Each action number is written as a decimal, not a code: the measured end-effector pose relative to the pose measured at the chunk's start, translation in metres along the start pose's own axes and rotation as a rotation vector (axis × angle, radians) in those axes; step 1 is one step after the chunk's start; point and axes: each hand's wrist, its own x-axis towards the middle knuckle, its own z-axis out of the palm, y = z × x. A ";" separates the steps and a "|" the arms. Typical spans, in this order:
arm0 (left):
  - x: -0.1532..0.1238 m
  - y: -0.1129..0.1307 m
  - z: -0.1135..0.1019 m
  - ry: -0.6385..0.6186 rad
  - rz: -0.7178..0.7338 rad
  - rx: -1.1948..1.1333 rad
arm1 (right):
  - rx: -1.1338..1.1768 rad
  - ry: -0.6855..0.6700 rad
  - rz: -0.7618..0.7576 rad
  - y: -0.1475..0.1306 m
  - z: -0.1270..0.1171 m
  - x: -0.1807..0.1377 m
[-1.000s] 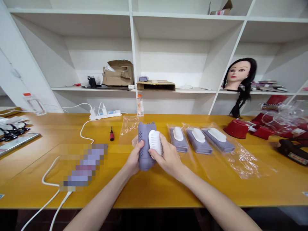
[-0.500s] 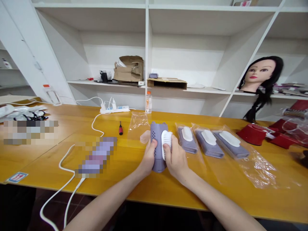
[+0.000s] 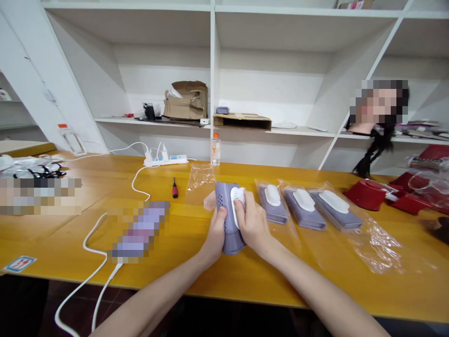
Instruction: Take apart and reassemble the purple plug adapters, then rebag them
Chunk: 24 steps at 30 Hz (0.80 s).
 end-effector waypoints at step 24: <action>0.021 0.058 -0.016 -0.030 -0.293 -0.117 | -0.136 -0.408 0.110 0.054 0.028 0.041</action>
